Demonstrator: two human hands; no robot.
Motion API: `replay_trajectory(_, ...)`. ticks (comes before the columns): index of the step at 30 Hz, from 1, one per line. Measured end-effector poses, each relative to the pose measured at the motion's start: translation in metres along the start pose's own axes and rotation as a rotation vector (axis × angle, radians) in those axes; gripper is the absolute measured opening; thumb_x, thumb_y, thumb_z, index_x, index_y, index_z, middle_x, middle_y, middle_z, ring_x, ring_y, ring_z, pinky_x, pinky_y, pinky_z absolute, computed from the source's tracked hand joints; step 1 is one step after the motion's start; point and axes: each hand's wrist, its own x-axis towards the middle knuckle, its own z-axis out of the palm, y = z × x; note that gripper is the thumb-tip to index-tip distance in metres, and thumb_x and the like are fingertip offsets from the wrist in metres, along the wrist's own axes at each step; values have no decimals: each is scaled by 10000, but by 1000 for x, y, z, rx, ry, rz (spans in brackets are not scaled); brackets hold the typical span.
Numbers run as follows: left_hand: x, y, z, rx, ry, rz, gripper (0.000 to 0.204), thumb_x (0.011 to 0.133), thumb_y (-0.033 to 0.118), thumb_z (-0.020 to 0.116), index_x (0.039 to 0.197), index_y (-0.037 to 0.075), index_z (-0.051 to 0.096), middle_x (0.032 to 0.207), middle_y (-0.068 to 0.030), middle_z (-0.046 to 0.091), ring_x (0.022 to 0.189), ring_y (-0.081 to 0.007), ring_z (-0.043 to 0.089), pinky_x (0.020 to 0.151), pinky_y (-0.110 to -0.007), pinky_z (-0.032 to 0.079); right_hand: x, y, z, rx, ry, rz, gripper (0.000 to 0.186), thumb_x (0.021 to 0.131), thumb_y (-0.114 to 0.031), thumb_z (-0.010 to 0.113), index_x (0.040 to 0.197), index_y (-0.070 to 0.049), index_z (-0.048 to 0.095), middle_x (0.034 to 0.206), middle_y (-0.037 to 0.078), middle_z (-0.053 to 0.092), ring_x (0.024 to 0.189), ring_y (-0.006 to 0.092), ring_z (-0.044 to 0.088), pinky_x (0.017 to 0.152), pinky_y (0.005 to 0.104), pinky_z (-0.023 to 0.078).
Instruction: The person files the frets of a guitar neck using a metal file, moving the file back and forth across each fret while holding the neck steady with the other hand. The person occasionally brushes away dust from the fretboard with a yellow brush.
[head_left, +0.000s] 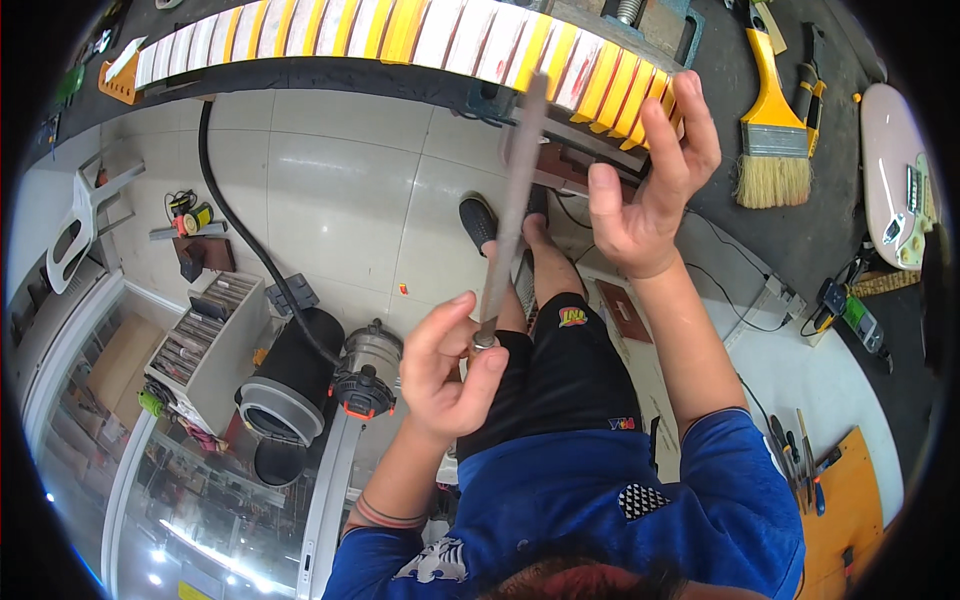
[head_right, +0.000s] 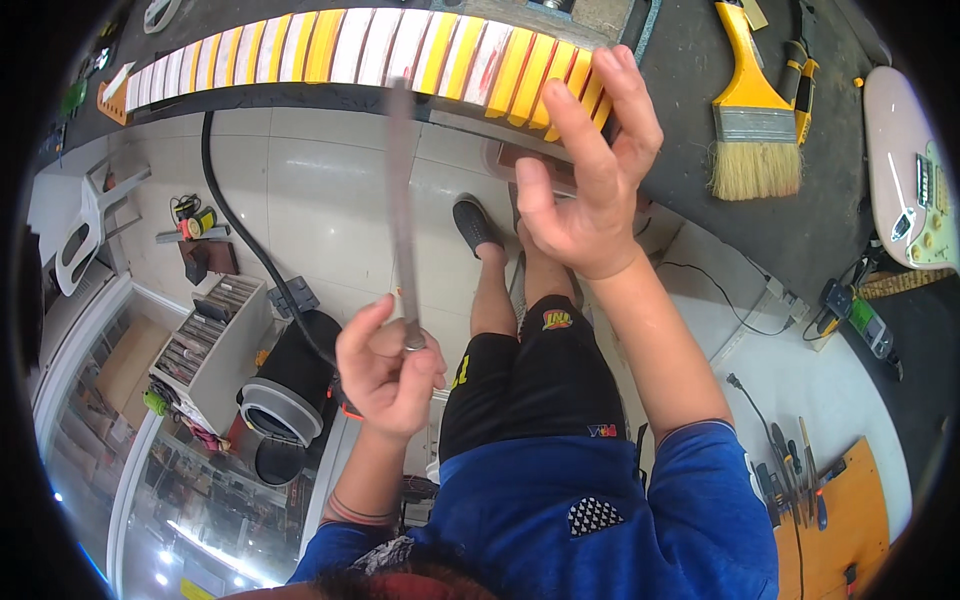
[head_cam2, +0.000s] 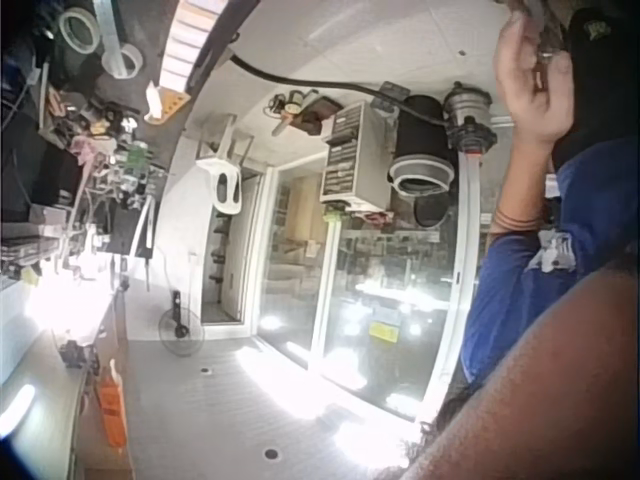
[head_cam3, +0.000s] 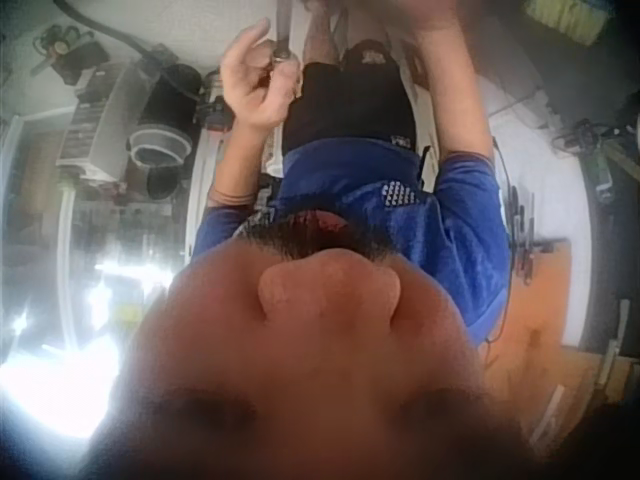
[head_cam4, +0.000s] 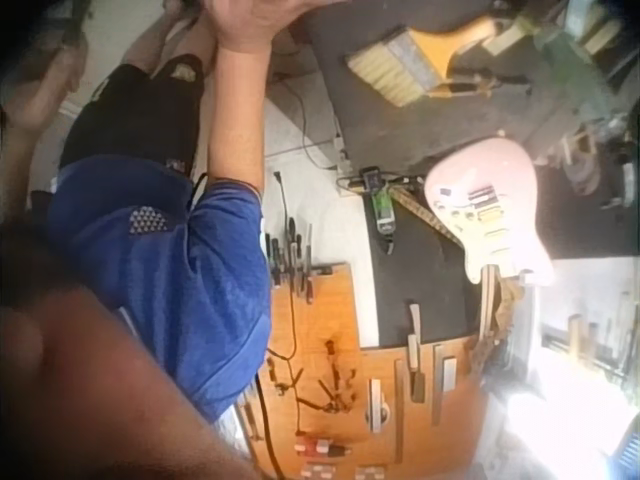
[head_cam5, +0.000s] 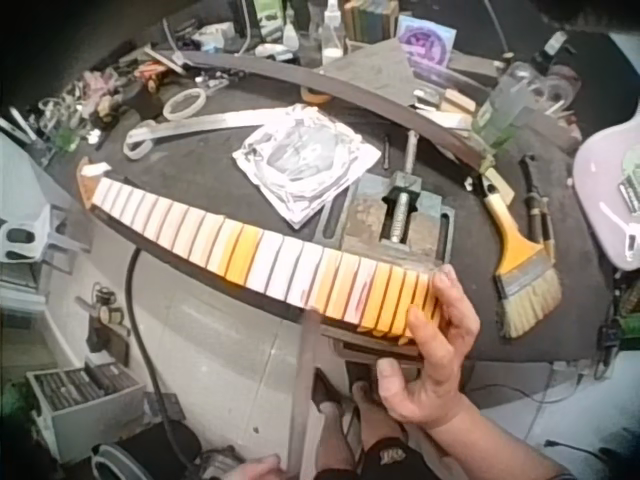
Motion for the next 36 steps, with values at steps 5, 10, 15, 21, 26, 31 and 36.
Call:
replay_trajectory(5,25,15,-2,-207,38,-67,597,1128,160,586,1602,-62,298,750,-108,643,597,-124,570,550,-236,421,17,-2,-33,-70,-17,43,621,901,-57,687,1514,-57,591,1617,211,428,1556,447,371,1287,554,308)
replay_trajectory(10,-4,23,-8,-171,112,-174,585,1129,181,599,1597,-57,341,741,-87,619,581,-118,548,544,-238,412,58,35,-92,-629,-148,259,541,964,-176,751,1481,-95,612,1414,151,620,1421,368,526,1200,497,384)
replay_trajectory(15,-30,50,-12,-328,146,-413,570,1102,135,622,1589,-38,382,755,-71,617,575,-104,537,512,-230,419,74,59,-114,-898,-340,384,532,957,-249,752,1459,-126,630,1314,105,646,1227,322,620,1049,495,459)
replay_trajectory(21,-50,115,-19,-333,172,-524,609,1059,110,676,1583,-12,392,757,-63,635,540,-103,546,442,-252,430,99,62,-133,-847,-461,504,355,972,-322,756,1191,-54,679,1160,143,700,1093,353,677,959,518,478)
replay_trajectory(26,-69,148,-32,-284,222,-481,592,1066,131,681,1576,14,404,744,-42,615,553,-87,547,463,-239,458,149,-6,-148,-370,-155,343,371,1047,-337,708,1125,8,594,1017,218,654,969,467,648,823,533,522)
replay_trajectory(31,-69,159,-28,-283,275,-456,565,1084,183,657,1571,39,409,728,-33,593,543,-94,543,454,-245,450,166,-69,-103,6,-243,-44,408,792,80,709,1169,-73,731,1282,126,741,1269,346,664,1119,485,500)
replay_trajectory(36,-72,166,-17,-283,372,-402,536,1118,219,597,1580,52,383,755,-41,597,540,-101,535,469,-250,445,106,-117,-56,328,-489,-140,275,930,-129,735,1193,-50,717,1135,172,751,1082,389,711,967,479,555)
